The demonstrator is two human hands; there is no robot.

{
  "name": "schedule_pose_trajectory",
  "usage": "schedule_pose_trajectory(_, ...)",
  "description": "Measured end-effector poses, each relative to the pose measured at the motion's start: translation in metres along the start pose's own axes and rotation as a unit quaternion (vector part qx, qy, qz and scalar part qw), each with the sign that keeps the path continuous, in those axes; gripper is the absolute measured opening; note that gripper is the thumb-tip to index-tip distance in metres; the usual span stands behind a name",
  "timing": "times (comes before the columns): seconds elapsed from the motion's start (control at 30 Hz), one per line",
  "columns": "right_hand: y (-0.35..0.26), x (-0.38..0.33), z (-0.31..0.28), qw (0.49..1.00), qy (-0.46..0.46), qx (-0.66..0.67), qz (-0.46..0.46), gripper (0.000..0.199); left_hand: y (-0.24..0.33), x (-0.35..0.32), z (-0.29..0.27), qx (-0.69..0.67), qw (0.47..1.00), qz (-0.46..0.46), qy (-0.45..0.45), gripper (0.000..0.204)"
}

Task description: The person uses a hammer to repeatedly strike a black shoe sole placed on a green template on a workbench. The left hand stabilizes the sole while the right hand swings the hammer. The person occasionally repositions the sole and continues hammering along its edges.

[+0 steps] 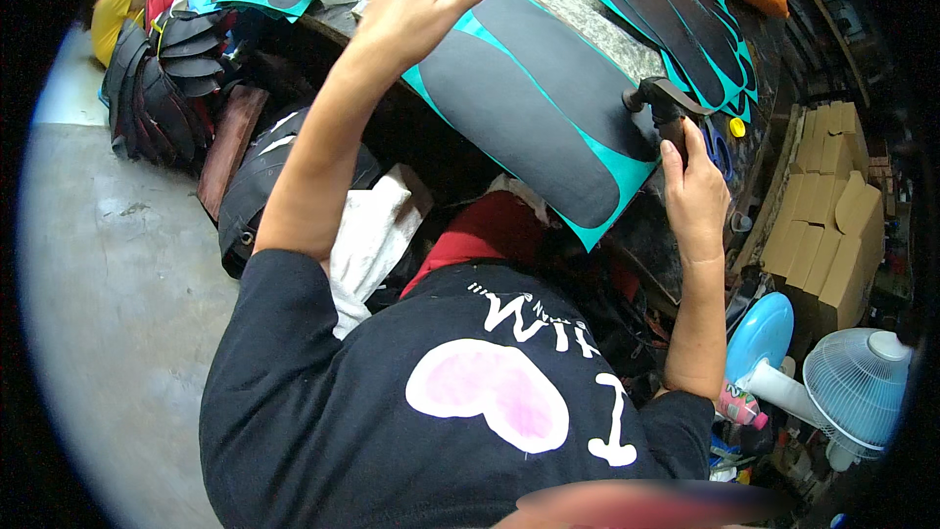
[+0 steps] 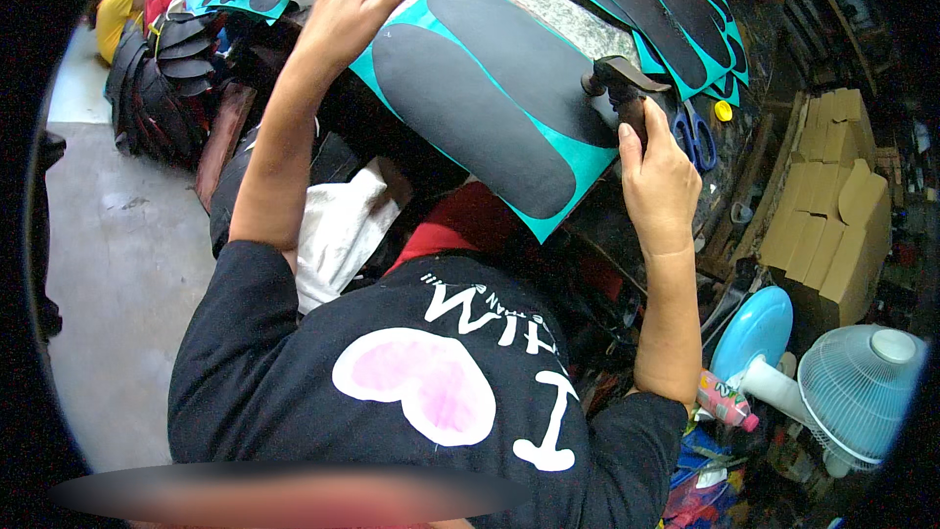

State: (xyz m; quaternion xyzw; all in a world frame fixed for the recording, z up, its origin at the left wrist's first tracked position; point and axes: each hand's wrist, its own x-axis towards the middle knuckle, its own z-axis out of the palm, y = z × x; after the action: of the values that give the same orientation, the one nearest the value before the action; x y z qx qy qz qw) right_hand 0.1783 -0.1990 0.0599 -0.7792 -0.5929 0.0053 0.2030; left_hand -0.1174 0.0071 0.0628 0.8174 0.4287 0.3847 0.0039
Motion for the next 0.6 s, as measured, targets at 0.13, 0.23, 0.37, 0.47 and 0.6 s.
schedule_pose_trajectory(0.13,-0.001,0.004,-0.004,1.0,-0.022,-0.008,0.008,0.039,0.018,0.031,0.054,-0.389,0.885,-0.212,-0.144,0.036)
schedule_pose_trajectory(0.23,-0.003,0.006,-0.007,0.999,-0.031,-0.012,0.011,0.039,0.025,0.03,0.082,-0.487,0.837,-0.216,-0.122,0.022)
schedule_pose_trajectory(0.37,-0.003,0.006,-0.008,0.999,-0.037,-0.016,0.015,0.039,0.028,0.021,0.097,-0.383,0.904,-0.187,-0.035,0.015)
schedule_pose_trajectory(0.47,0.0,0.007,-0.007,0.999,-0.036,-0.008,0.011,0.04,0.028,0.013,0.101,-0.416,0.882,-0.223,0.004,0.013)
schedule_pose_trajectory(0.6,-0.001,0.016,-0.014,0.998,-0.054,0.028,0.025,0.041,0.028,0.01,0.105,-0.43,0.868,-0.249,0.015,0.012)
